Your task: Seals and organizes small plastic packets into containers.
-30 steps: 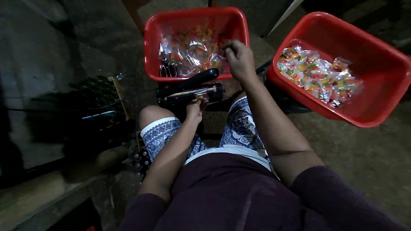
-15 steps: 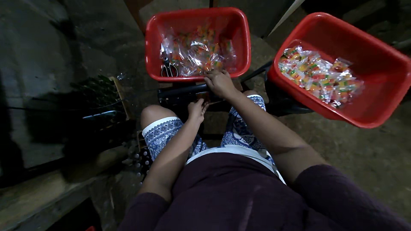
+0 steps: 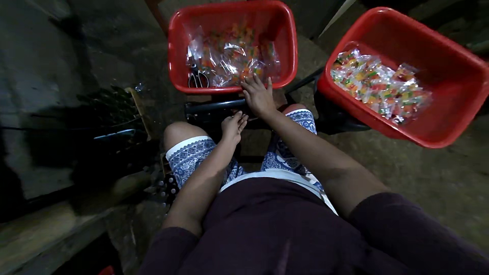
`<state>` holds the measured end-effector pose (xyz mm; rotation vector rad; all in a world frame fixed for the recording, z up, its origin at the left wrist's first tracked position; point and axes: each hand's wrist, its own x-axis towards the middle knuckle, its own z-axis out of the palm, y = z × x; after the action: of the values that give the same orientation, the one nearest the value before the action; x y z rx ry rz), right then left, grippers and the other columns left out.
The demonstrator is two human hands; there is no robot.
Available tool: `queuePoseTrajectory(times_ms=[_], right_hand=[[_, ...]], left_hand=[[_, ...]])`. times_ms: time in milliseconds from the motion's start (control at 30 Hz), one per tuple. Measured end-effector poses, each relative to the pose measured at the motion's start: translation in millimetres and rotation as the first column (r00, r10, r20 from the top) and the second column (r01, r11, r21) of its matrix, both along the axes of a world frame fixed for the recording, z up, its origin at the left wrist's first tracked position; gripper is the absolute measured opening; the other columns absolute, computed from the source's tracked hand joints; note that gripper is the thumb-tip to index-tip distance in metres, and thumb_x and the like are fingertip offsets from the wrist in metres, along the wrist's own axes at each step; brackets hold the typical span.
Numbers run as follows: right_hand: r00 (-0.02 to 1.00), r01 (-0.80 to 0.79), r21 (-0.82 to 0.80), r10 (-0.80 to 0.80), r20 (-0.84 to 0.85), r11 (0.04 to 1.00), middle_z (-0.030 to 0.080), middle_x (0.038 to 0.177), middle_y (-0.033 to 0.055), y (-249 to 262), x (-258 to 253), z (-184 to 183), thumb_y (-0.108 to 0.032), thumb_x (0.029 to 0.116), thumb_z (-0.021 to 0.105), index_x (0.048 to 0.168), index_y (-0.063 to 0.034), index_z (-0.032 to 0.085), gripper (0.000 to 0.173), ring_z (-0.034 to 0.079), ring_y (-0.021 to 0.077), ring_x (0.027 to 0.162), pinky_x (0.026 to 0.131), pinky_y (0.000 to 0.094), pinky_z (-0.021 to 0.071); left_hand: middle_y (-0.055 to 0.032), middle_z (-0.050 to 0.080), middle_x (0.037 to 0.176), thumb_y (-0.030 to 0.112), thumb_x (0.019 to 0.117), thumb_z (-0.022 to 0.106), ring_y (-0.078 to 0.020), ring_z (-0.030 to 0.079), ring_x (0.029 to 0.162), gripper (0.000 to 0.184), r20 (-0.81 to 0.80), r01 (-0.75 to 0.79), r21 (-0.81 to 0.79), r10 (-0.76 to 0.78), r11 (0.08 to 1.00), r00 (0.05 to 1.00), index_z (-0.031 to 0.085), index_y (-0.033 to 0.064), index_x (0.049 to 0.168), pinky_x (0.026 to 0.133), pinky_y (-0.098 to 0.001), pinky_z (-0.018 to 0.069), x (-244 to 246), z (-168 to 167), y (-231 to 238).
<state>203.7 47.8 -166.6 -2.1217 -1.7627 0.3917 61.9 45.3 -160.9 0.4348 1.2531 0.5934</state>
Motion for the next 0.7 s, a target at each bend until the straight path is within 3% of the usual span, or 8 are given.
queuePoseTrajectory(times_ms=[500,700], right_hand=[[1.000,0.000,-0.014,0.000,-0.008,1.000,0.051,0.156,0.0043,1.0,1.4,1.3,-0.030,0.1108,0.033,0.145,-0.0188,0.059,0.045,0.031,0.0329,0.153,0.121,0.0689,0.0102],[0.996,-0.032,-0.181,0.015,-0.092,0.983,0.042,0.161,0.0121,11.6,5.6,28.1,-0.032,0.1115,0.034,0.151,-0.0184,0.053,0.046,0.023,0.0375,0.155,0.120,0.0728,0.0074]], left_hand=[[-0.0098,0.069,0.097,0.015,0.1040,0.060,-0.0126,0.071,0.081,0.020,-0.026,-0.009,0.029,0.009,1.000,1.000,0.054,-0.0001,0.115,0.072,-0.0252,0.0591,-1.1,1.7,0.1],[-0.0135,0.065,0.103,0.013,0.1051,0.057,-0.0159,0.070,0.085,0.024,-0.016,-0.014,0.029,0.014,0.999,1.000,0.050,-0.0030,0.122,0.075,-0.0278,0.0594,0.8,2.6,0.3]])
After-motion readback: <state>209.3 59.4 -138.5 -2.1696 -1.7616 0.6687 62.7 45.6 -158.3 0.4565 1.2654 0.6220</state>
